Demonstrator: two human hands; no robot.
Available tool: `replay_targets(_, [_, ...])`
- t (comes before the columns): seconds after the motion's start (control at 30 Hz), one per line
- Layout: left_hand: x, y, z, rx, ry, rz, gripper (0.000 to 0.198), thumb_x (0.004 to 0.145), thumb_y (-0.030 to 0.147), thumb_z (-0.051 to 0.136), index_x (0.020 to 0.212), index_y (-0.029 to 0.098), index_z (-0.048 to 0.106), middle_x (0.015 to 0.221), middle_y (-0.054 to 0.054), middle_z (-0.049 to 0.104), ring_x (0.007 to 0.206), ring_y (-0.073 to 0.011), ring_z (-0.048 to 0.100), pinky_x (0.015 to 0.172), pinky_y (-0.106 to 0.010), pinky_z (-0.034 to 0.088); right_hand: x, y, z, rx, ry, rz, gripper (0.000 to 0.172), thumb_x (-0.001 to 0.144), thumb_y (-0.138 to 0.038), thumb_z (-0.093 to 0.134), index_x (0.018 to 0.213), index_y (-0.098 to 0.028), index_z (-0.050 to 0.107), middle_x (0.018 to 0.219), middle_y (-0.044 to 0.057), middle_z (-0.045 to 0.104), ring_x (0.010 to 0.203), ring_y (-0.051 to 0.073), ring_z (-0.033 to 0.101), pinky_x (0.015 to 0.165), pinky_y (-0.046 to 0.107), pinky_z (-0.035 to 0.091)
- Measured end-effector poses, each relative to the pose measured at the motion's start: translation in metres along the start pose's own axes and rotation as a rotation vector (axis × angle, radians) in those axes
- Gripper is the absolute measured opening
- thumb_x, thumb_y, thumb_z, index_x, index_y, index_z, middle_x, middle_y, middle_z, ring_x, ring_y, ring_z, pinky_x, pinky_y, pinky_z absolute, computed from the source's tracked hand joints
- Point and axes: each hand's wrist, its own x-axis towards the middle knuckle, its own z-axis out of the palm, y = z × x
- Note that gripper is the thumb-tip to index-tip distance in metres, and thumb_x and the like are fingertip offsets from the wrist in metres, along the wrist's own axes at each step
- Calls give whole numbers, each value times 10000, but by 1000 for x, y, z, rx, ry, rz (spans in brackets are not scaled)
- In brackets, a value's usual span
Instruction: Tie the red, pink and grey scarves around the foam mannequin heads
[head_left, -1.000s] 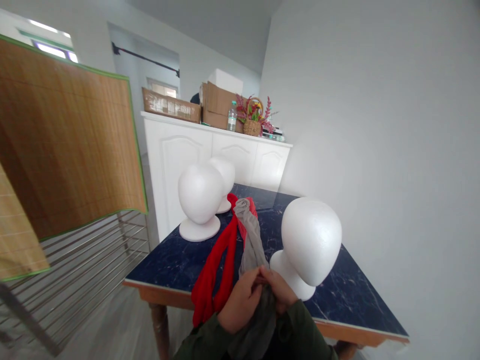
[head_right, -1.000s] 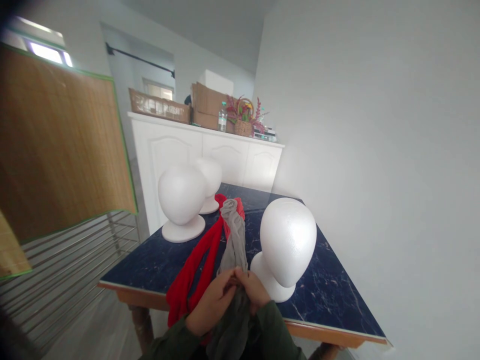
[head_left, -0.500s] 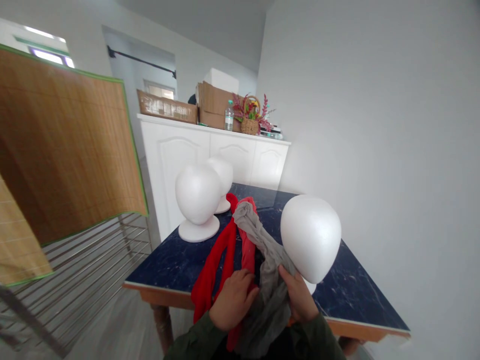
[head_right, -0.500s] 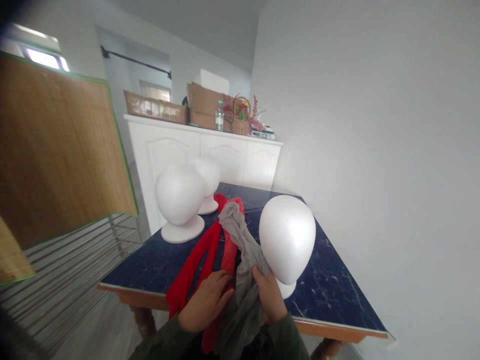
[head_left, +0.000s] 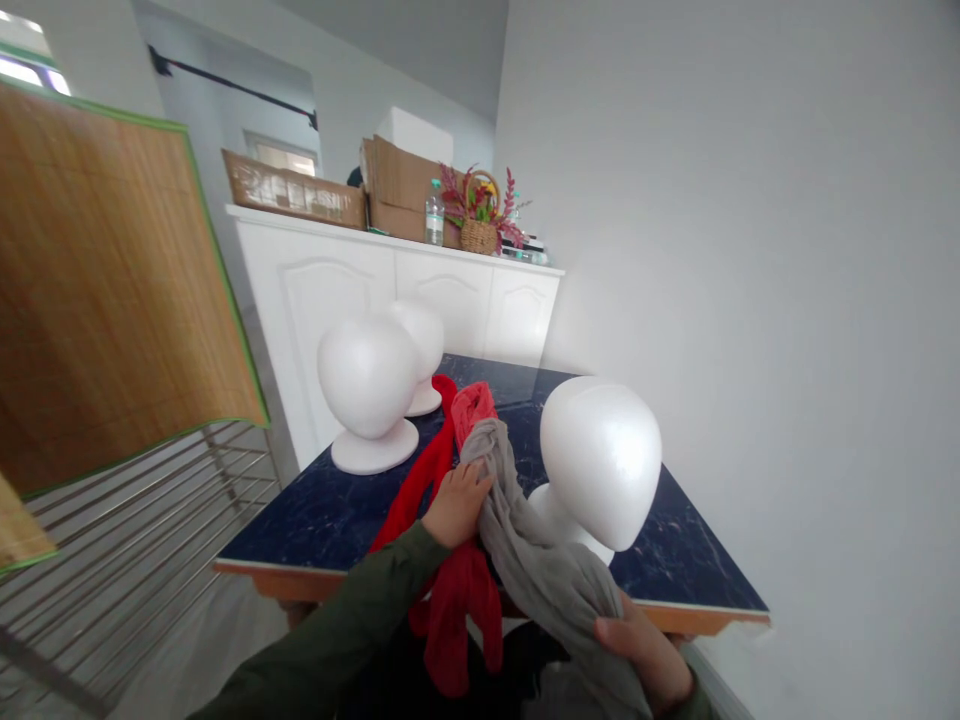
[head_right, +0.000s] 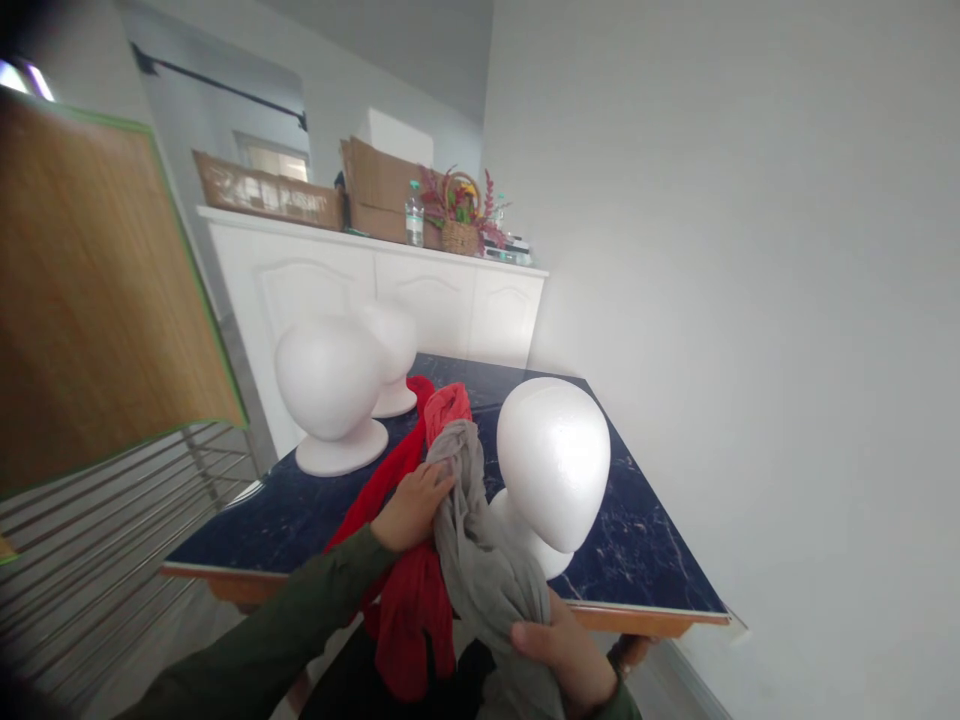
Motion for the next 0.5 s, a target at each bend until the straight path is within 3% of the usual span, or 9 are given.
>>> replay_targets(0.1, [12,-5,2,-274,43,61,210,766,140,448,823,200,641,1216,-76,550,1200,-249,417,1049,-435,228,-14,-13,-4,-9,-44,30,689,500,-548,709,1077,-182,614,908,137,676,969,329,600,760,442,468])
replay_targets(0.17, [15,-9,-5,-577,105,21,157,755,201,478,813,180,622,1116,-78,610,1104,-241,504,1012,-429,294,-24,-22,-16,-49,-47,34,700,483,-555,727,1067,-184,622,907,138,677,982,330,595,767,440,467])
replay_targets(0.27, [15,-14,-33,-1074,218,-162,165,738,315,510,750,157,555,799,-38,657,775,-191,601,771,-344,463,-36,-36,-44,-113,-58,36,687,525,-515,733,1111,-181,603,931,142,675,989,317,595,780,419,471])
replay_targets(0.33, [14,-15,-64,-1275,180,-263,194,717,346,548,682,160,506,631,13,601,600,-139,559,623,-266,463,-41,-49,-65,-181,-97,35,697,557,-470,735,1165,-174,568,1001,146,659,1014,307,582,807,402,467])
replay_targets(0.4, [13,-14,-99,-1329,-95,-259,223,673,351,623,694,158,515,619,21,589,553,-119,538,551,-222,437,-44,-65,-82,-301,-135,11,726,577,-411,743,1227,-180,517,1095,140,625,1047,300,563,848,402,453])
replay_targets(0.5, [12,-9,-148,-1153,-699,-94,395,559,311,742,894,161,597,808,-31,658,651,-161,592,548,-211,443,-47,-94,-97,-598,-109,-24,723,572,-292,766,1243,-230,505,1142,94,611,1033,295,568,868,402,452])
